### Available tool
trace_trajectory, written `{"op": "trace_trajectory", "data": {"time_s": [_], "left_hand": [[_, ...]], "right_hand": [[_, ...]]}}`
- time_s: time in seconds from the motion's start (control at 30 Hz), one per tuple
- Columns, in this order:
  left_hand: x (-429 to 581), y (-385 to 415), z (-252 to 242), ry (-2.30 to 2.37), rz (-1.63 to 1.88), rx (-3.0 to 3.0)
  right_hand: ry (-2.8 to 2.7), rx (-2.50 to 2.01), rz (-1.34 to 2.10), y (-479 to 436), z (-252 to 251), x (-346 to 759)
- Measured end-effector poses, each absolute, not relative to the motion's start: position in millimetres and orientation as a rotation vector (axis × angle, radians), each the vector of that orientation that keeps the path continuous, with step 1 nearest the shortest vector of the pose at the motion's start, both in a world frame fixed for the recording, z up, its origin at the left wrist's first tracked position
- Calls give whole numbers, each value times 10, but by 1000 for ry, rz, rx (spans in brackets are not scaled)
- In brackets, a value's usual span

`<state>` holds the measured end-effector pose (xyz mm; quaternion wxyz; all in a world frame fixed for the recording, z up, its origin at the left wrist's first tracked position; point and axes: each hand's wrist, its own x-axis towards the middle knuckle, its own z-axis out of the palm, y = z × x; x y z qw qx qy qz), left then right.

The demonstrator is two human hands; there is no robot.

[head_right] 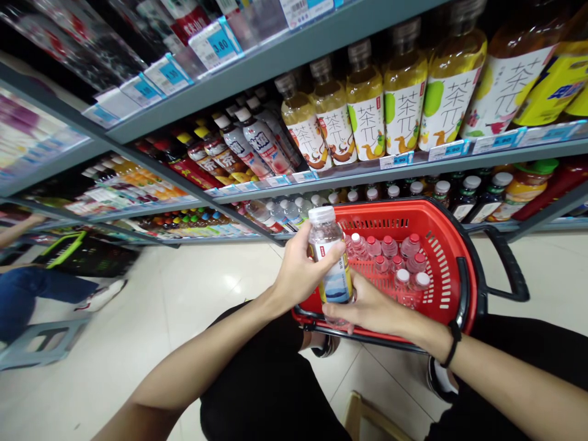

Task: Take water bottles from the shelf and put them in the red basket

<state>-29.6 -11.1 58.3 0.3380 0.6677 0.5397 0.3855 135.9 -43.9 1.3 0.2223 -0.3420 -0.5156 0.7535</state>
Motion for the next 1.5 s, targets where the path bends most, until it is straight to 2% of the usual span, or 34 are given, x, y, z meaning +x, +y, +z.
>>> {"op": "trace_trajectory", "data": {"time_s": [0.27, 0.43, 0.8, 1.3, 1.5], "left_hand": [[-310, -102, 557, 1374, 1010, 1759], [-331, -89, 527, 1296, 1045, 1754], [-384, -58, 455, 1160, 1066, 1775], [-327, 27, 405, 1058, 1117, 1439], [-312, 87, 463, 1120, 1098, 1334]], "right_hand": [[-1438, -975, 2053, -444, 26, 1345], [-1573, -989, 1829, -449, 43, 1347], [-1703, -1118, 1580, -446, 64, 1355], [-1784, -1245, 1566, -461, 62, 1390], [-1864, -1269, 1446, -456, 68, 1404]]}}
